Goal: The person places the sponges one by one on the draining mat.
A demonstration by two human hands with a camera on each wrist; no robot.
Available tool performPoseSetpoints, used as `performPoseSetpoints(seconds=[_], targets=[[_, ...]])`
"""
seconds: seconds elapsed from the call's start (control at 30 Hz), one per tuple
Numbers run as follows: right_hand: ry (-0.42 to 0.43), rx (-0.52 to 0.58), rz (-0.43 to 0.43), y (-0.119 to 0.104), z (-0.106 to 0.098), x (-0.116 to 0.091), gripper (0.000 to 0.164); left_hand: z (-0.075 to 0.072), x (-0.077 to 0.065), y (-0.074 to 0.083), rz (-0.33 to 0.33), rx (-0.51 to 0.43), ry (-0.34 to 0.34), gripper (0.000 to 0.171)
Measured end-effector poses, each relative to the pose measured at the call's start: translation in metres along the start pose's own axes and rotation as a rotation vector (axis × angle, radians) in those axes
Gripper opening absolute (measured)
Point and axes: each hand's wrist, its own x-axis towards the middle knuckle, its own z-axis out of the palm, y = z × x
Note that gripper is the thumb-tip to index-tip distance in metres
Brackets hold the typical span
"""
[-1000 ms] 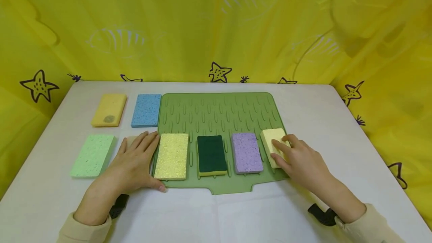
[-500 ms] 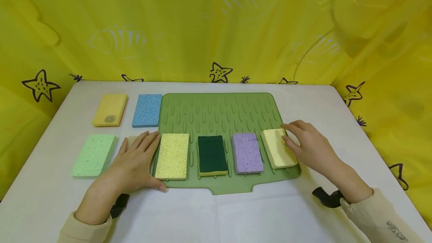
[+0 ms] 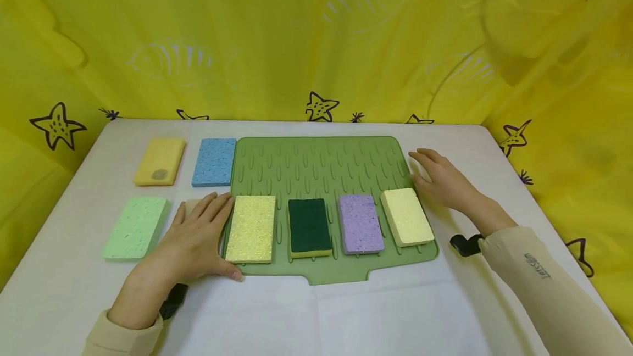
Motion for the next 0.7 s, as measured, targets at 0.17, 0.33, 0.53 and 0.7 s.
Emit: performPoseSetpoints(seconds=[0.17, 0.33, 0.53, 0.7], targets=[[-0.062, -0.005, 0.031, 0.006, 0.002, 0.011, 0.058, 0.000, 0.001, 0.000, 0.000, 0.004, 0.001, 0.150], [-0.093, 0.006, 0.013, 0.014, 0.005, 0.021, 0.064, 0.000, 0.001, 0.000, -0.001, 0.005, 0.002, 0.150], [-0.177, 0.001, -0.014, 0.024, 0.009, 0.026, 0.070, 0.000, 0.001, 0.000, 0.001, 0.005, -0.003, 0.150], [-0.262, -0.035, 0.057, 0.030, 0.012, 0.026, 0.072, 0.000, 0.001, 0.000, 0.000, 0.005, -0.002, 0.150]])
